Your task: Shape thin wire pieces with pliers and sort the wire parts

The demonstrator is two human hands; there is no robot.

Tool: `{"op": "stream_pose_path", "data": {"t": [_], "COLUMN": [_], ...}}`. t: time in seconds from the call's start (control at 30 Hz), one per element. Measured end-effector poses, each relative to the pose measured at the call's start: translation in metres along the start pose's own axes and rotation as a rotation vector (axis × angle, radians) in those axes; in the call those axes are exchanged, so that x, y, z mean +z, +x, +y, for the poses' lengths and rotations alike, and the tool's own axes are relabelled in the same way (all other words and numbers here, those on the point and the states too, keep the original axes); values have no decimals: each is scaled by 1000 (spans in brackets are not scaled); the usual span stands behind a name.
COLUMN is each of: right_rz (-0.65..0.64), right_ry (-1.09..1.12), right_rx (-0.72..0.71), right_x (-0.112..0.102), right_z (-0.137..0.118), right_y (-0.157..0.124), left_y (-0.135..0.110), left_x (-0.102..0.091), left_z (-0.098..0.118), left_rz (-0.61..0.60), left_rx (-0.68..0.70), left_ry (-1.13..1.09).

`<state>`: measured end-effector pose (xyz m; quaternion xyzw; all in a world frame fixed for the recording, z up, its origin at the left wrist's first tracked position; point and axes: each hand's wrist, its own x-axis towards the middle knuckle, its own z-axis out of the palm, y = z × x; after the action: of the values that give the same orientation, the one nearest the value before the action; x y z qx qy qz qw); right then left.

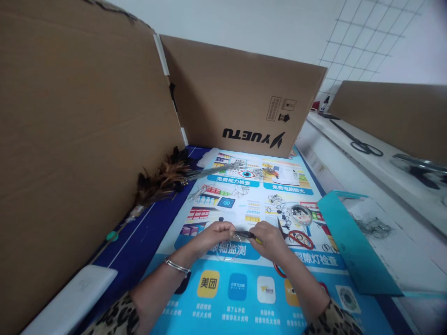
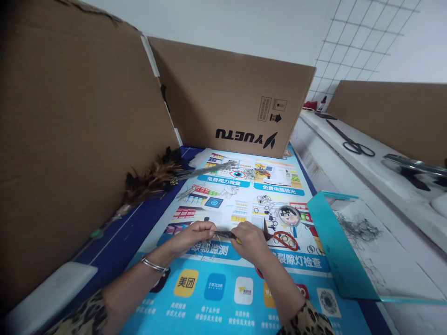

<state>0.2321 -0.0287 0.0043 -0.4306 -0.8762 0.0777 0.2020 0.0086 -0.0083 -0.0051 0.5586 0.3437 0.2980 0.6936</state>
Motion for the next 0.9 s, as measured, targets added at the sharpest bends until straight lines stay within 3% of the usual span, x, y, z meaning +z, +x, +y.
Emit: {"op": "stream_pose_path", "data": {"t": [0.9], "right_rz": [30], "right_ry": [101], "right_rx": [86], "right_x": [8], "right_z": [0], "right_y": [0], "left_y": [2], "left_x": [3], "left_z": [0], "left_rz": [91], "left_rx": [58], "left_ry": [1]}}
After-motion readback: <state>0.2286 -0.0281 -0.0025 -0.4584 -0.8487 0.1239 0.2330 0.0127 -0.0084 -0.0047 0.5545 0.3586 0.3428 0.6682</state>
